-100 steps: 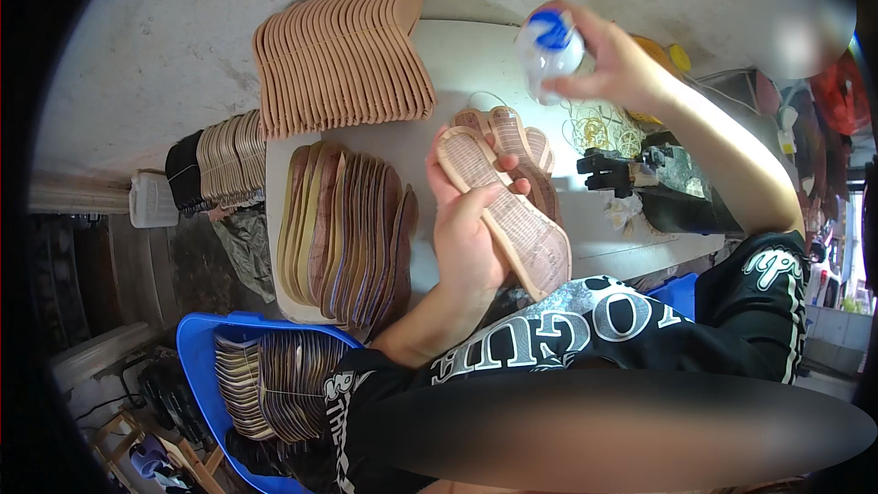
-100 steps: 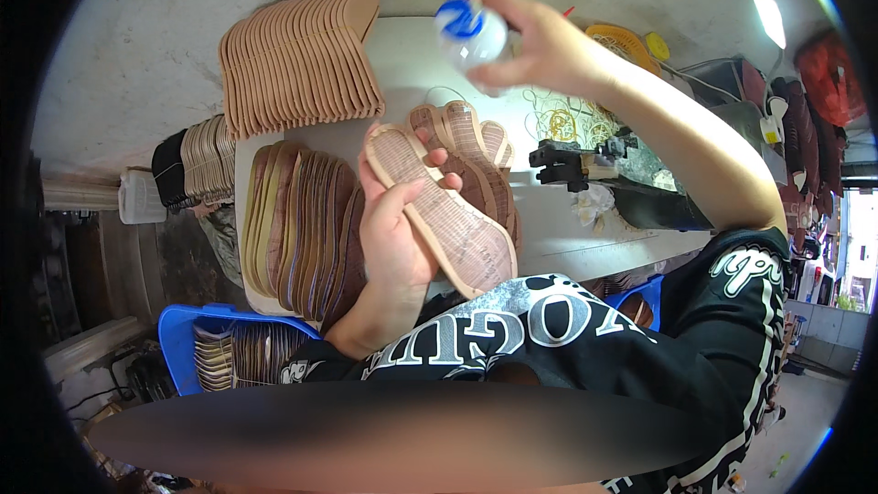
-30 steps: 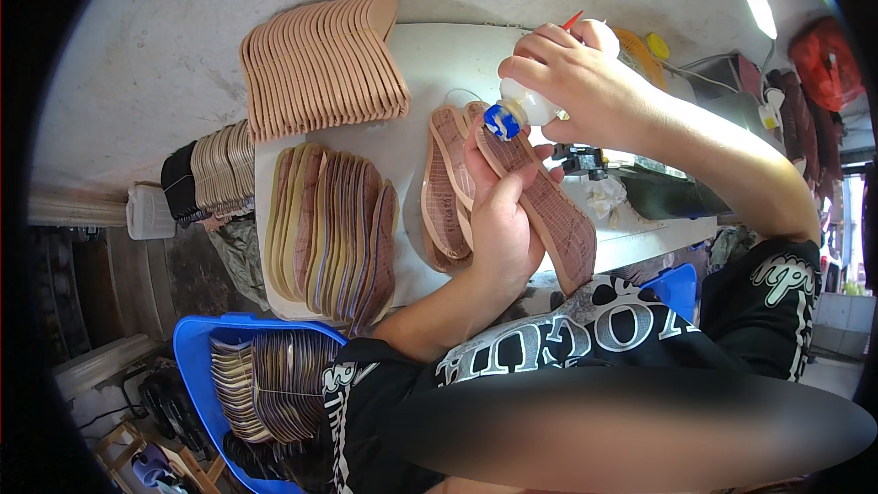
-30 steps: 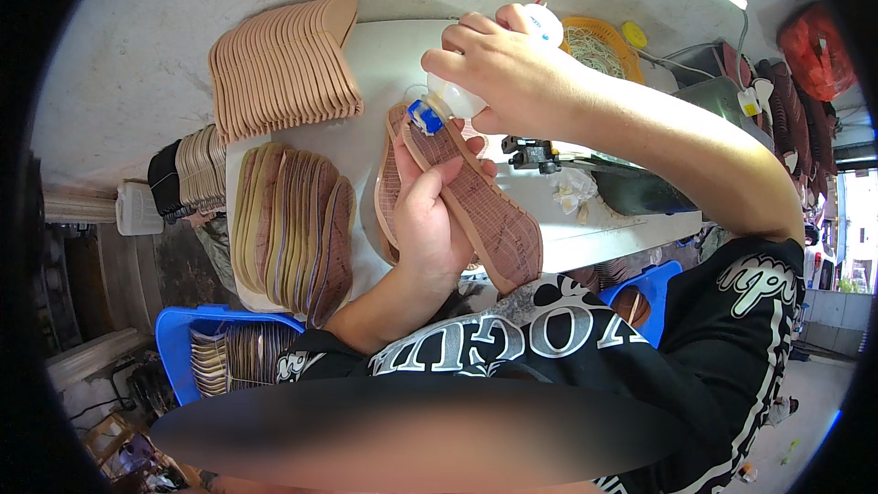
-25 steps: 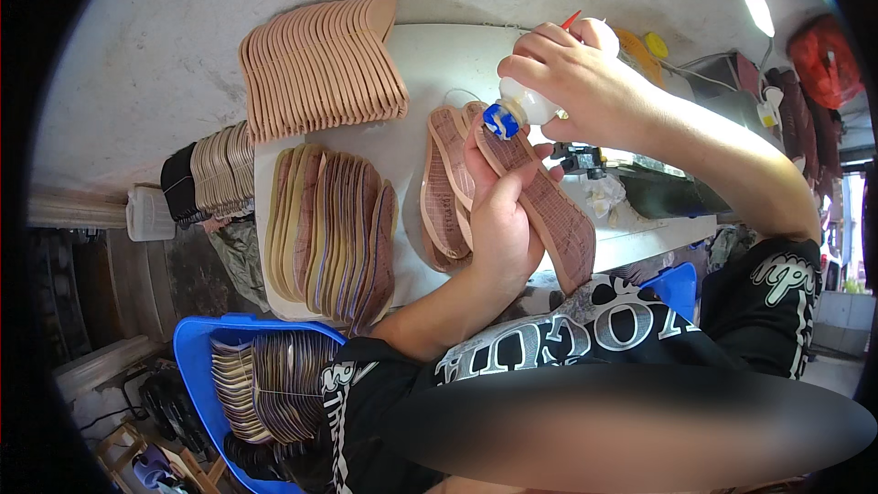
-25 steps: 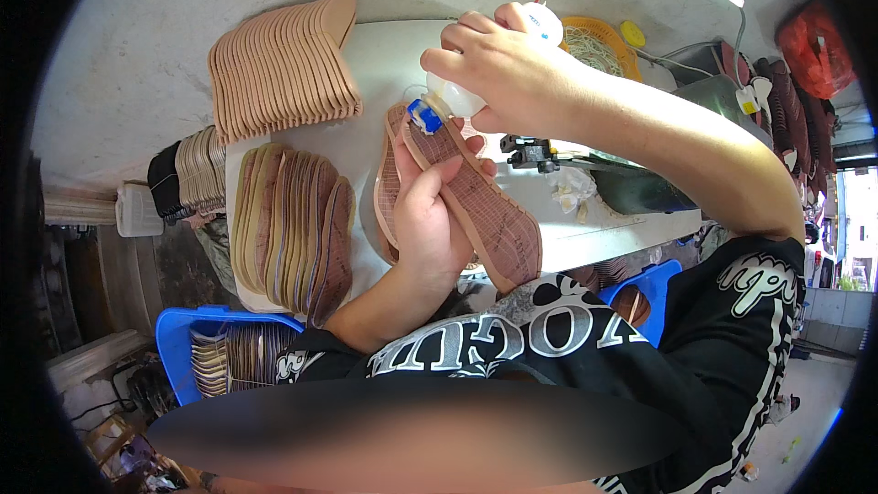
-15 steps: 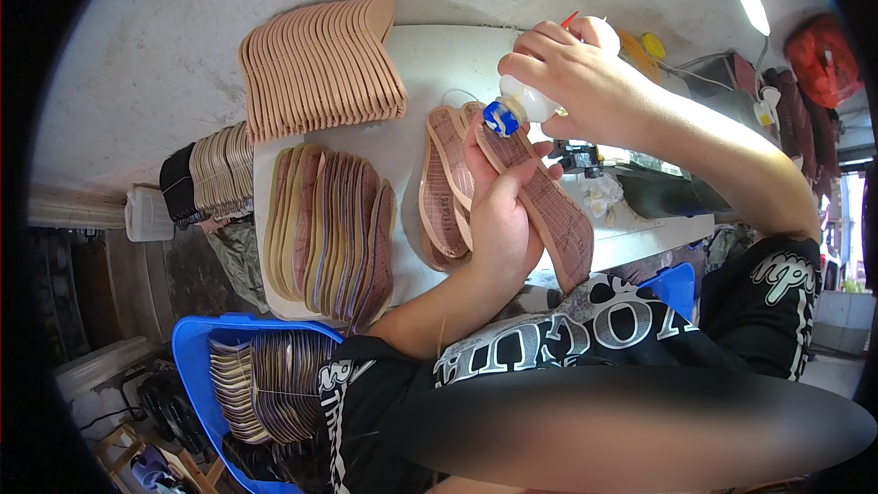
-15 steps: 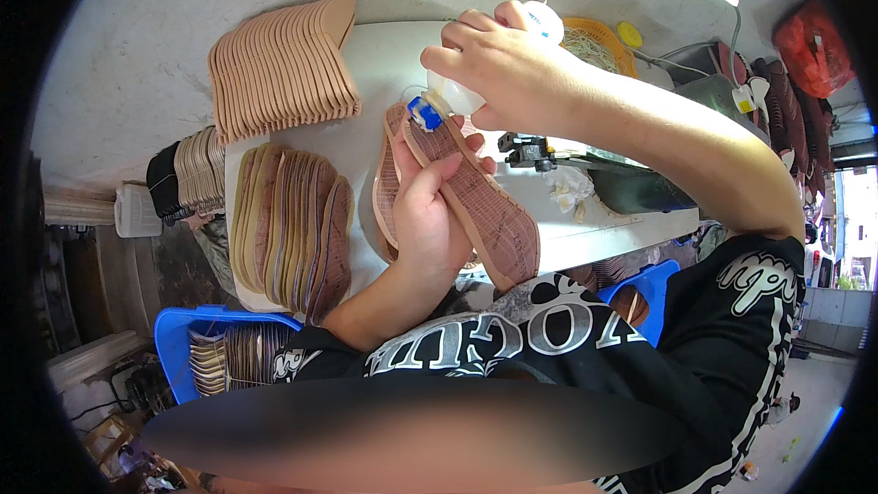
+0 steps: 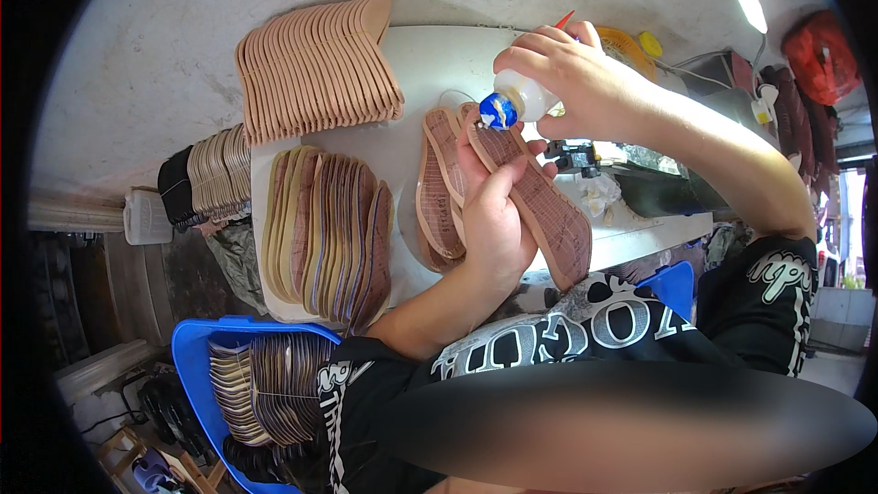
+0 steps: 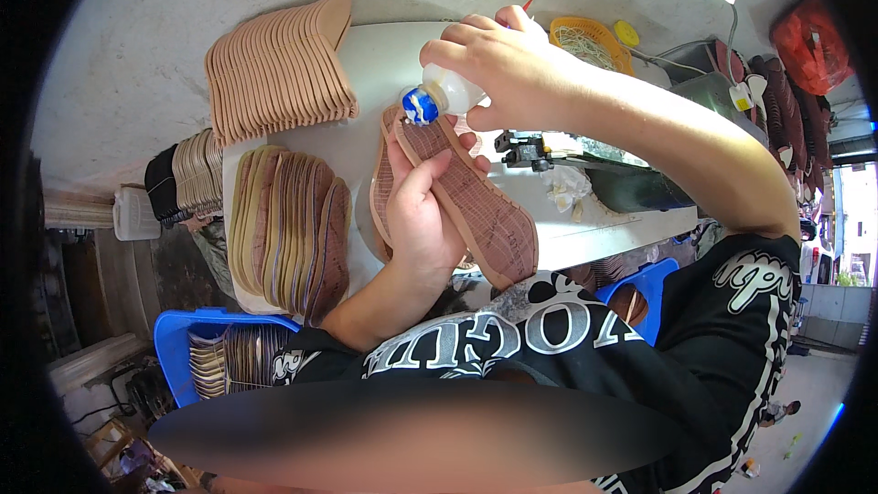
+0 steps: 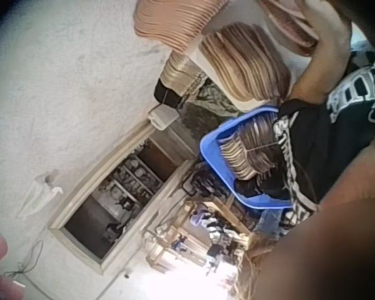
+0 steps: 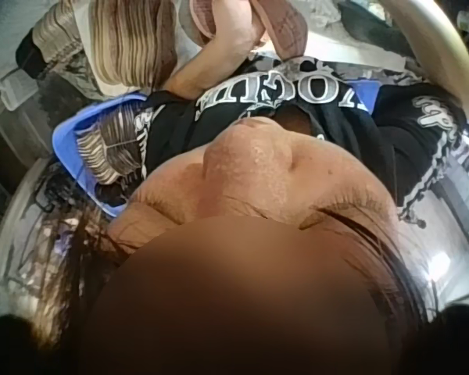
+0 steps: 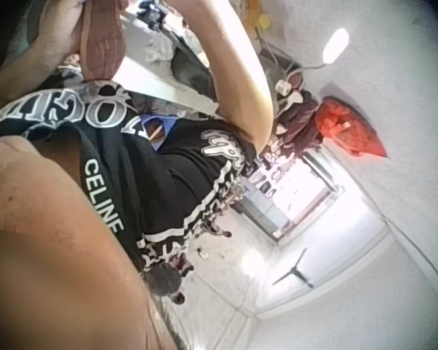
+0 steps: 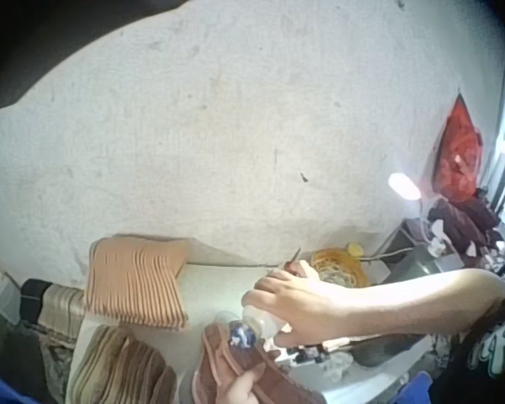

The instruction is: The recorder applies adhesive from a bottle to shoe insoles and stacks them.

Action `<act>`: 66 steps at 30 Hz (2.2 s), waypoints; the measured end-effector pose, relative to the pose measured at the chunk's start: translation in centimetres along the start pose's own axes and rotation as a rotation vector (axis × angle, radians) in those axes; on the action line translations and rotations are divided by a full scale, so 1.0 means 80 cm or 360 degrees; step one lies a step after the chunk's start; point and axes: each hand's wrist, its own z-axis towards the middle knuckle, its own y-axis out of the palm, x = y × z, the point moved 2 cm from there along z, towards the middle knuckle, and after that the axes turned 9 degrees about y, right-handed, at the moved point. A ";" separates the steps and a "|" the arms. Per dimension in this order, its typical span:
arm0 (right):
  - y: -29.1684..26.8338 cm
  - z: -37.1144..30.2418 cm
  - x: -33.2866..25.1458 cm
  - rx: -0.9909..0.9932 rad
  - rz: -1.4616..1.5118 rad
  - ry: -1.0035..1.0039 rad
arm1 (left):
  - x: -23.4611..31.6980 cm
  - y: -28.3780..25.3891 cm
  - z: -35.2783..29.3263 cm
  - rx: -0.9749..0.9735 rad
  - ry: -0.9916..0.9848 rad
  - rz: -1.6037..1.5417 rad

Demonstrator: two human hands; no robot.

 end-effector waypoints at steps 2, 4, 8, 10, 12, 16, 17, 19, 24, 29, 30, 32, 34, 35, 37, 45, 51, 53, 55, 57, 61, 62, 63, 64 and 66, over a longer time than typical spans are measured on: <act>0.001 0.002 0.003 -0.0159 0.0166 0.0118 | 0.002 -0.002 0.002 0.0007 -0.0003 -0.0024; 0.001 0.006 0.006 -0.0121 0.0235 0.0117 | 0.004 -0.005 0.004 0.0021 -0.0014 -0.0030; 0.014 0.024 0.038 -0.0276 0.0917 0.0492 | 0.007 -0.016 0.011 0.0058 0.0007 0.0006; 0.033 0.046 0.059 -0.0051 0.0836 0.0622 | 0.008 -0.023 0.015 0.0109 0.0023 0.0018; 0.057 0.067 0.086 0.0106 0.0835 0.0749 | 0.010 -0.030 0.017 0.0182 0.0019 0.0004; 0.116 0.109 0.141 -0.0100 0.1075 0.1108 | 0.017 -0.034 0.029 0.0193 0.0039 0.0090; 0.131 0.121 0.149 -0.0100 0.1038 0.1138 | 0.020 -0.034 0.031 0.0221 0.0039 0.0067; 0.156 0.138 0.165 -0.0108 0.0994 0.1204 | 0.025 -0.032 0.035 0.0216 0.0059 0.0095; 0.175 0.161 0.178 -0.0003 0.0986 0.1433 | 0.030 -0.029 0.037 0.0210 0.0037 0.0137; 0.111 0.119 0.128 -0.0415 0.1322 0.1494 | 0.025 -0.021 0.027 0.0109 0.0028 0.0151; 0.097 0.096 0.105 -0.0462 0.1492 0.1460 | 0.024 -0.018 0.024 0.0087 0.0022 0.0156; 0.069 0.057 0.058 -0.0538 0.1376 0.1222 | 0.016 -0.012 0.017 -0.0008 -0.0071 0.0099; 0.045 0.015 0.019 -0.0582 0.1475 0.0686 | 0.004 -0.006 0.010 -0.0142 -0.0175 -0.0014; 0.038 -0.004 0.007 -0.0623 0.1562 0.0667 | 0.000 -0.005 0.006 -0.0145 -0.0233 0.0083; 0.026 -0.036 -0.005 -0.0571 0.1732 0.0581 | -0.010 -0.001 -0.002 -0.0231 -0.0264 0.0102; 0.020 -0.112 0.001 -0.0161 0.1790 0.0447 | -0.034 0.024 -0.059 -0.0355 -0.0419 0.0258; 0.009 -0.157 0.002 0.0002 0.1710 0.0411 | -0.052 0.046 -0.099 -0.0467 -0.0290 0.0441; 0.012 -0.167 0.002 0.0032 0.1663 0.0408 | -0.057 0.049 -0.108 -0.0498 -0.0307 0.0468; 0.016 -0.176 0.004 0.0082 0.1596 0.0410 | -0.060 0.050 -0.112 -0.0514 -0.0351 0.0522; 0.019 -0.182 0.005 0.0248 0.1602 0.0299 | -0.062 0.051 -0.113 -0.0547 -0.0383 0.0540; 0.022 -0.192 0.018 0.0124 0.1731 0.0331 | -0.064 0.053 -0.110 -0.0596 -0.0402 0.0519; 0.022 -0.194 0.021 0.0114 0.1797 0.0317 | -0.065 0.053 -0.109 -0.0620 -0.0404 0.0506; 0.022 -0.196 0.024 0.0101 0.1865 0.0303 | -0.065 0.053 -0.108 -0.0632 -0.0419 0.0504; 0.023 -0.196 0.025 0.0088 0.1932 0.0286 | -0.065 0.052 -0.106 -0.0656 -0.0439 0.0500; 0.025 -0.196 0.026 0.0079 0.1941 0.0234 | -0.066 0.051 -0.104 -0.0675 -0.0467 0.0472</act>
